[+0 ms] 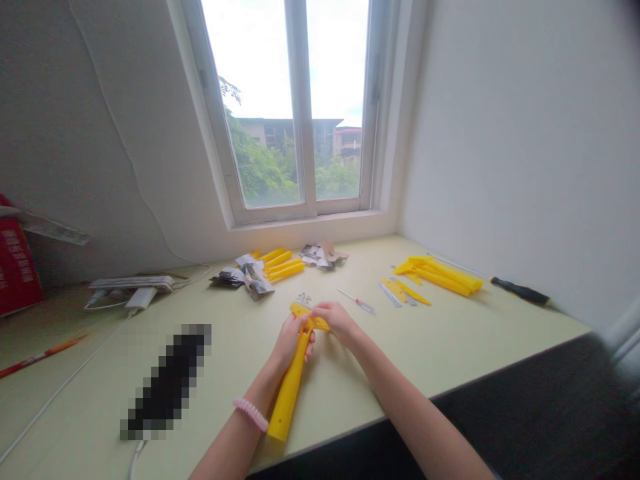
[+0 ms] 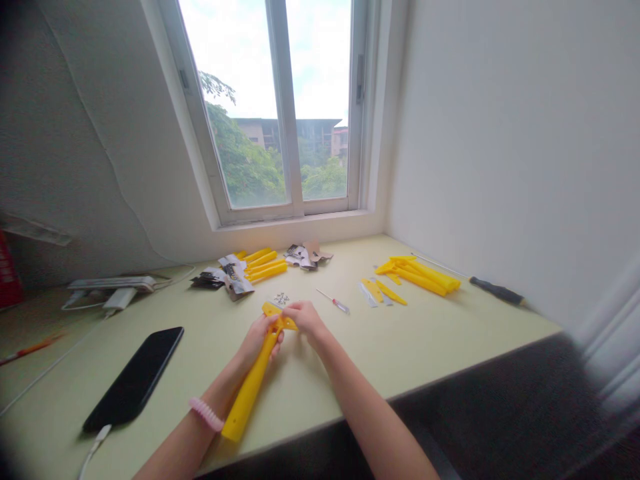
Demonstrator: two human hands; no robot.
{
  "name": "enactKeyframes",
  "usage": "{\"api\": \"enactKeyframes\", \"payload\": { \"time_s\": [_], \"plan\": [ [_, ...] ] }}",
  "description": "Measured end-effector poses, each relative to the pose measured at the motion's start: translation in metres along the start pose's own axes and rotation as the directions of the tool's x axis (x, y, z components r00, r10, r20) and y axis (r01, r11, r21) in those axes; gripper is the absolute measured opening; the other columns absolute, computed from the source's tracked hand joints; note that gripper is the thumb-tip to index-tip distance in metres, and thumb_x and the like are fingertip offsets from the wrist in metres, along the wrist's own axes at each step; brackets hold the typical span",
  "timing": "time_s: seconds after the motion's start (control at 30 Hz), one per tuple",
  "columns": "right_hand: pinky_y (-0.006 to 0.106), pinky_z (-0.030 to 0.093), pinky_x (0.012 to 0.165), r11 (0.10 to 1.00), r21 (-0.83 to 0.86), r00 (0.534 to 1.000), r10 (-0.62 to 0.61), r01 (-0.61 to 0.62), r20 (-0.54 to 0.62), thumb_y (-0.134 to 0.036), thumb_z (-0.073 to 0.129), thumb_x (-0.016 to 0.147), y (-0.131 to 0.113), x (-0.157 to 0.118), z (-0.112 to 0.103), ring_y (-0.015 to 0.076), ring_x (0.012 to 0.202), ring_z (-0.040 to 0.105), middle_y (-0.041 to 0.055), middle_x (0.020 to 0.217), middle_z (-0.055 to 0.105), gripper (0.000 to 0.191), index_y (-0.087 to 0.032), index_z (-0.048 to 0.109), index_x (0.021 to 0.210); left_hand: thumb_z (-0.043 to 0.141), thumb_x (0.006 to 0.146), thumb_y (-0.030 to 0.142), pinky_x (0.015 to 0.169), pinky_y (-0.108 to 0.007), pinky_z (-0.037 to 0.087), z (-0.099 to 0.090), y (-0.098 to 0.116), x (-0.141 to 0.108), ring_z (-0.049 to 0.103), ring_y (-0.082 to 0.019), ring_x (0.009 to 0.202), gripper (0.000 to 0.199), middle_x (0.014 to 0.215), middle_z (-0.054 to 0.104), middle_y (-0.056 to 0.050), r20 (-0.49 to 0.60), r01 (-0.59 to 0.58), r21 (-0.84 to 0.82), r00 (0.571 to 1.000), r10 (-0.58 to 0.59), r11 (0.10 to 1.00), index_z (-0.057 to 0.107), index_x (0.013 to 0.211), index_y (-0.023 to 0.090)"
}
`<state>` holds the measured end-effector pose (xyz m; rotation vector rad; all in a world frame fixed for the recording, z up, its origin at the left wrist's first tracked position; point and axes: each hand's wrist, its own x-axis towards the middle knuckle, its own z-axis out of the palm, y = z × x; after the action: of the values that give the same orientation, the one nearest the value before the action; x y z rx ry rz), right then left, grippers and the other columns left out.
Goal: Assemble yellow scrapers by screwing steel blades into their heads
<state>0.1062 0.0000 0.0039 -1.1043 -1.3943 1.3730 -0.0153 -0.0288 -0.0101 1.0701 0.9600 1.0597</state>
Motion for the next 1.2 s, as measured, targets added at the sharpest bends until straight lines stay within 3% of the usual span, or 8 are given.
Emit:
{"api": "enactKeyframes", "payload": {
  "time_s": [0.17,0.3,0.37,0.5,0.67,1.0,1.13,1.2],
  "plan": [
    [0.023,0.037,0.055,0.995,-0.09,0.999,-0.034,0.031,-0.036,-0.025,0.057,0.062,0.0,0.003,0.001,0.0122,0.056,0.052,0.0007,0.057,0.06,0.014,-0.013,0.062,0.061,0.042,0.071,0.038,0.025,-0.019,0.027,-0.003,0.002,0.0,0.04,-0.009,0.025,0.024,0.046,0.051,0.004,-0.062,-0.025,-0.03,0.998,0.023,0.999,0.038,0.083,0.017],
    [0.026,0.041,0.065,0.948,-0.307,0.951,-0.168,0.083,-0.261,-0.033,0.052,0.071,0.001,0.012,-0.006,0.0154,0.069,0.057,0.0049,0.077,0.066,0.023,-0.015,0.066,0.079,0.041,0.071,0.034,0.027,-0.018,0.026,-0.015,0.007,0.004,0.039,-0.008,0.027,0.018,0.045,0.049,0.005,-0.252,-0.085,-0.079,0.966,0.062,0.993,0.037,0.078,0.017],
    [0.026,0.041,0.07,0.886,-0.457,0.93,-0.23,0.078,-0.288,-0.025,0.049,0.073,0.004,0.017,-0.011,0.0159,0.073,0.058,0.0063,0.084,0.066,0.021,-0.015,0.066,0.081,0.041,0.072,0.032,0.029,-0.018,0.027,-0.021,0.008,0.005,0.039,-0.007,0.028,0.015,0.045,0.049,0.005,-0.335,-0.105,-0.07,0.939,0.076,0.992,0.037,0.075,0.017],
    [0.026,0.039,0.07,0.712,-0.702,0.948,-0.245,0.036,-0.2,-0.012,0.047,0.069,0.01,0.026,-0.016,0.0174,0.078,0.057,0.0079,0.086,0.066,0.025,-0.015,0.067,0.085,0.04,0.073,0.027,0.03,-0.019,0.028,-0.027,0.008,0.006,0.04,-0.008,0.028,0.01,0.044,0.049,0.004,-0.425,-0.11,-0.051,0.902,0.078,0.993,0.036,0.072,0.018],
    [0.026,0.037,0.07,0.583,-0.812,0.922,-0.311,-0.006,-0.231,-0.011,0.047,0.07,0.011,0.035,-0.018,0.0169,0.081,0.054,0.0085,0.088,0.062,0.027,-0.015,0.065,0.09,0.04,0.074,0.027,0.029,-0.019,0.028,-0.026,0.006,0.008,0.04,-0.008,0.027,0.01,0.045,0.048,0.006,-0.446,-0.125,-0.008,0.888,0.108,0.992,0.033,0.074,0.02],
    [0.028,0.037,0.062,0.693,-0.72,0.928,-0.244,-0.035,-0.28,-0.009,0.053,0.063,0.013,0.043,-0.023,0.0186,0.071,0.057,0.0082,0.074,0.066,0.016,-0.018,0.067,0.062,0.041,0.072,0.032,0.028,-0.019,0.027,-0.02,0.007,0.004,0.04,-0.009,0.026,0.017,0.046,0.049,0.005,-0.319,-0.07,0.001,0.945,0.067,0.998,0.036,0.079,0.018],
    [0.028,0.04,0.065,0.777,-0.63,0.934,-0.228,0.003,-0.276,-0.019,0.059,0.063,0.011,0.041,-0.024,0.0179,0.071,0.058,0.007,0.074,0.067,0.009,-0.017,0.067,0.066,0.042,0.071,0.033,0.028,-0.019,0.028,-0.018,0.004,0.005,0.04,-0.009,0.026,0.022,0.047,0.051,0.004,-0.209,-0.049,0.01,0.977,0.05,0.999,0.038,0.084,0.017],
    [0.026,0.041,0.067,0.837,-0.544,0.944,-0.224,0.06,-0.242,-0.026,0.06,0.065,0.008,0.038,-0.02,0.0163,0.072,0.058,0.0052,0.077,0.067,0.015,-0.016,0.068,0.073,0.042,0.071,0.033,0.027,-0.019,0.028,-0.016,0.003,0.005,0.041,-0.009,0.026,0.024,0.048,0.052,0.003,-0.154,-0.033,0.035,0.987,0.038,0.999,0.038,0.087,0.016]
  ]
}}
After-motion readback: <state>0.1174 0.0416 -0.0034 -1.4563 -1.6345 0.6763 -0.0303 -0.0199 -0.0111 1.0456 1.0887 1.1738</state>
